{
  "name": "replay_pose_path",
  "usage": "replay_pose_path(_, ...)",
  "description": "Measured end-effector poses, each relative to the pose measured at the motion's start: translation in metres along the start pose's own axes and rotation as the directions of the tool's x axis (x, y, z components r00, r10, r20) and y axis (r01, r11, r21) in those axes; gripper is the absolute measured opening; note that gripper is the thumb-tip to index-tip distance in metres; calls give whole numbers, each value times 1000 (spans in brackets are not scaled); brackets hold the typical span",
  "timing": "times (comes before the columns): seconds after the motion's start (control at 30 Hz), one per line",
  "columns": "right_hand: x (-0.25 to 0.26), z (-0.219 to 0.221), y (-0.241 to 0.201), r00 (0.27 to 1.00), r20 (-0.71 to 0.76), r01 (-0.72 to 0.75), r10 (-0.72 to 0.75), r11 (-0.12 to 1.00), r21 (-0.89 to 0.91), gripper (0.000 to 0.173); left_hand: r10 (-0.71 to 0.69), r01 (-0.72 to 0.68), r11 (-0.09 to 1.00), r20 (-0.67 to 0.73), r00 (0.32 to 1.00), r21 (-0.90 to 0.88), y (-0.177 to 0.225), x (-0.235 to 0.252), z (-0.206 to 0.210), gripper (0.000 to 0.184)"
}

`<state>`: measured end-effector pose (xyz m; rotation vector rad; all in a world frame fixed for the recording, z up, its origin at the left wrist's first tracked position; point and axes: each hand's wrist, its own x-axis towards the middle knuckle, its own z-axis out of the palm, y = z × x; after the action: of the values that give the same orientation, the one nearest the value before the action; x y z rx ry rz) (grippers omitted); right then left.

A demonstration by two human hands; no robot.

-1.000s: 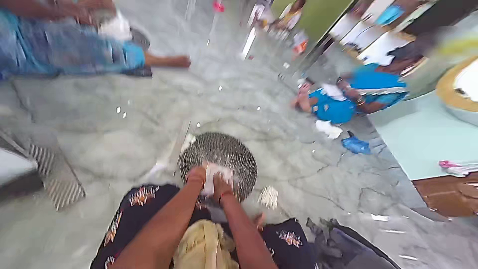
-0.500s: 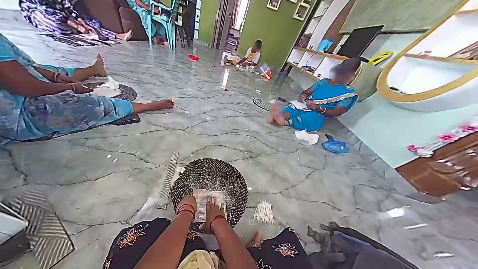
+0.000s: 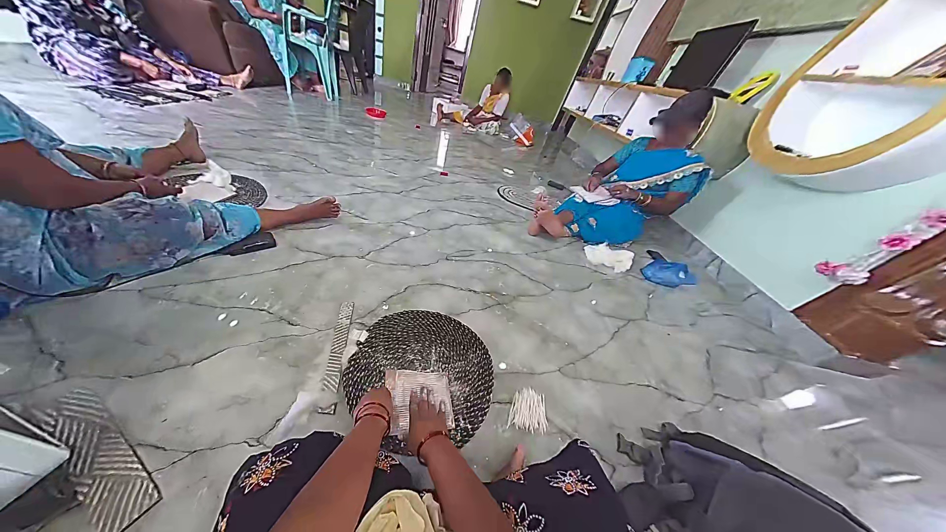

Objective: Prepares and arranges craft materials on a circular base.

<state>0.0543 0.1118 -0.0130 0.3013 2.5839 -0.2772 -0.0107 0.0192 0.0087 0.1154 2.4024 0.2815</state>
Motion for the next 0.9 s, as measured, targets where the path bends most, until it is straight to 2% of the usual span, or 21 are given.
replay_pose_path(0.07, 10, 1, 4, 998, 55, 33, -30, 998, -51, 91, 6, -6, 1000, -1, 1000, 16, 1, 1, -1, 37)
replay_pose_path(0.13, 15, 6, 2, 998, 45, 38, -37, 998, -40, 85, 2, -2, 1000, -10, 1000, 20, 0, 4, -2, 36)
replay_pose_path(0.23, 5, 21, -7, 1000, -12, -13, 14, 999, 45, 69, -2, 2, 1000, -6, 1000, 13, -1, 8, 2, 39)
replay_pose_path(0.37, -13, 15, -12, 999, -10, -35, 36, 998, 46, 45, -6, 6, 1000, -10, 1000, 11, -2, 8, 7, 39)
replay_pose_path(0.4, -15, 11, -13, 999, -16, -40, 41, 998, 47, 45, -4, 4, 1000, -10, 1000, 8, -2, 6, 7, 39)
replay_pose_path(0.43, -15, 10, -13, 998, -37, -39, 41, 998, 41, 50, 0, 0, 1000, -8, 1000, 1, -2, 5, 6, 38)
replay_pose_path(0.5, -10, 7, -10, 999, -39, -4, 3, 1000, -4, 82, 1, -1, 1000, -6, 1000, -19, -3, 1, 4, 37)
replay_pose_path(0.53, -6, 7, -5, 1000, -18, 25, -26, 999, -36, 93, 0, 0, 1000, -4, 1000, -29, -3, 0, 3, 36)
replay_pose_path(0.57, -2, 6, 0, 998, 2, 55, -55, 997, -61, 96, 0, 0, 999, -3, 1000, -33, -2, -1, 2, 35)
replay_pose_path(0.7, 12, 10, 6, 996, 24, 92, -90, 993, -78, 83, -16, 16, 998, -2, 1000, -60, -4, 4, 0, 36)
replay_pose_path(0.9, -11, 21, -9, 998, -52, -19, 20, 1000, 23, 48, -13, 14, 1000, 26, 1000, -21, -3, 3, 9, 38)
